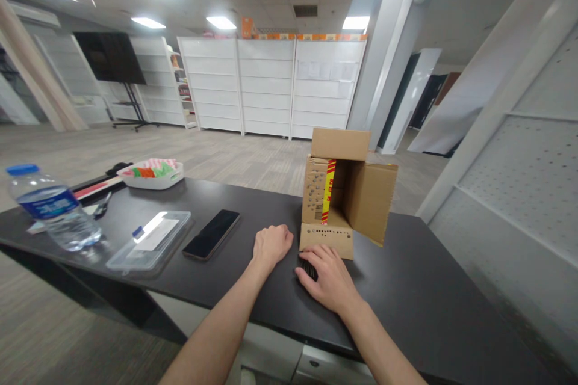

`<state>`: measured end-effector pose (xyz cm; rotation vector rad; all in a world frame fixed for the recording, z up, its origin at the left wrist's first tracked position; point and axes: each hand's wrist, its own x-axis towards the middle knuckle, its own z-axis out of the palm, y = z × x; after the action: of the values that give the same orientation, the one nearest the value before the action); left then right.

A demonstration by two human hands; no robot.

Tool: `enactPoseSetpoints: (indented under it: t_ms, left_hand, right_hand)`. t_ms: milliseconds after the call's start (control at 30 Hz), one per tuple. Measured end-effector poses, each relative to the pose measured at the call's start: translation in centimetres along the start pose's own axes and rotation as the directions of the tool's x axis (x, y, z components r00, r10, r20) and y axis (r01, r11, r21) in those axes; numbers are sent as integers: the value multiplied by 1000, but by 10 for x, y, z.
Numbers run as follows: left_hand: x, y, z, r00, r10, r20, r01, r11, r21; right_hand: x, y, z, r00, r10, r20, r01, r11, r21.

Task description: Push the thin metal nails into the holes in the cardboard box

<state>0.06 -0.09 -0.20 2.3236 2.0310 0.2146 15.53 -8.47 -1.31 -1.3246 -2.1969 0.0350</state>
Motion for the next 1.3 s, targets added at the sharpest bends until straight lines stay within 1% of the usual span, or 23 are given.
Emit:
enactPoseSetpoints:
  t_ms: [133, 333, 467, 600, 833, 1033, 1300]
  left_hand:
    - [0, 0, -1, 1000, 15, -15, -15, 1000, 0]
    - [0, 0, 0, 1000, 15, -13, -16, 1000, -2]
    - [1, 0, 0, 999, 25, -22, -25, 1000, 2]
    - [0, 0, 0, 1000, 12, 10, -12, 1000, -8]
    - [0, 1, 0, 1000, 18, 0, -18, 1000, -10]
    - [0, 1, -1, 1000, 0, 11, 0, 1000, -11]
    - [0, 1, 0, 1000, 3, 16, -3, 1000, -22]
  right_hand:
    - [0, 0, -1, 999, -5, 36, 5, 1000, 5]
    - [0, 1, 0, 999, -6, 51, 6, 1000, -4]
    - [-1, 2, 1, 999, -7, 38, 8, 1000, -15]
    - [0, 2, 2, 1000, -3, 16, 3, 1000, -24]
    - [0, -1, -2, 1000, 13, 21, -12, 1000, -22]
    - [0, 0, 0, 1000, 22, 23, -21, 1000, -20]
    - [0, 0, 0, 999, 30, 21, -30, 999, -31]
